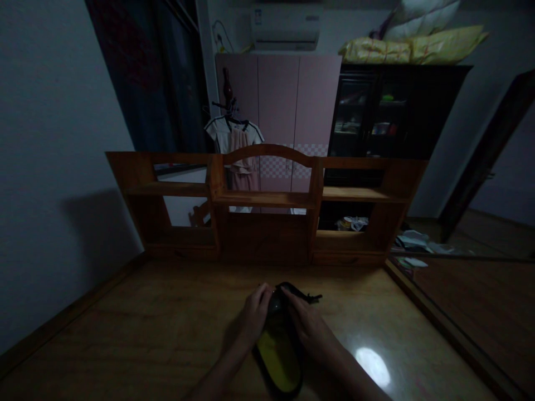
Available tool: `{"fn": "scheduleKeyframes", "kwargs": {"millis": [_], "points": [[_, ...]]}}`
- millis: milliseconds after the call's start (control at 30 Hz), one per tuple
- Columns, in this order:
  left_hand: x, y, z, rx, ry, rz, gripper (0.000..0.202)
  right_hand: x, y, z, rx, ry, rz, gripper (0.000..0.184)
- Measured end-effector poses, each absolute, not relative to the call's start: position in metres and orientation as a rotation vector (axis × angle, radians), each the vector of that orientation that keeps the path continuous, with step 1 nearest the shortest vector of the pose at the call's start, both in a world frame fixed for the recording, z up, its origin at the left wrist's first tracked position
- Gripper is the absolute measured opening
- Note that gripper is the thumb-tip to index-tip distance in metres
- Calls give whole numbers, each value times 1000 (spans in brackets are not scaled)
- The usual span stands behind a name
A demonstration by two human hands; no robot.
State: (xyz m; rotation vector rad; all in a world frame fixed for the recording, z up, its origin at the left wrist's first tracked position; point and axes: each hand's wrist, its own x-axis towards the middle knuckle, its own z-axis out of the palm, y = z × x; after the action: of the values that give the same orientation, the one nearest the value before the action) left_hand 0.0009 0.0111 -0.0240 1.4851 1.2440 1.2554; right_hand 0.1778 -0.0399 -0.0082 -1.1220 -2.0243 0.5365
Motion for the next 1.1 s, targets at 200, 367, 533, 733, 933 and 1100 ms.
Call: {"fn": "scheduleKeyframes", "kwargs": {"millis": [200, 367, 533, 733, 933, 1100], "points": [[-2, 2, -28, 1567, 1398, 1278, 43, 176, -41, -6, -1099, -2014, 565, 49], [-5, 0, -29, 1566, 1435, 1214, 46, 176, -42, -6, -1100, -2003, 550, 48], [-8, 4, -41, 1622, 1422, 1259, 45, 176, -41, -6, -1085, -2006, 558, 48], [-5, 5, -34, 1587, 1436, 1277, 43, 174, -41, -6, -1097, -2001, 549, 48], [1, 4, -12, 1526, 1253, 1255, 35, 174, -41, -6, -1081, -2004, 546, 53], [3, 8, -15, 1349, 1046, 1243, 38, 175, -44, 0, -1064, -1928, 578, 55]]}}
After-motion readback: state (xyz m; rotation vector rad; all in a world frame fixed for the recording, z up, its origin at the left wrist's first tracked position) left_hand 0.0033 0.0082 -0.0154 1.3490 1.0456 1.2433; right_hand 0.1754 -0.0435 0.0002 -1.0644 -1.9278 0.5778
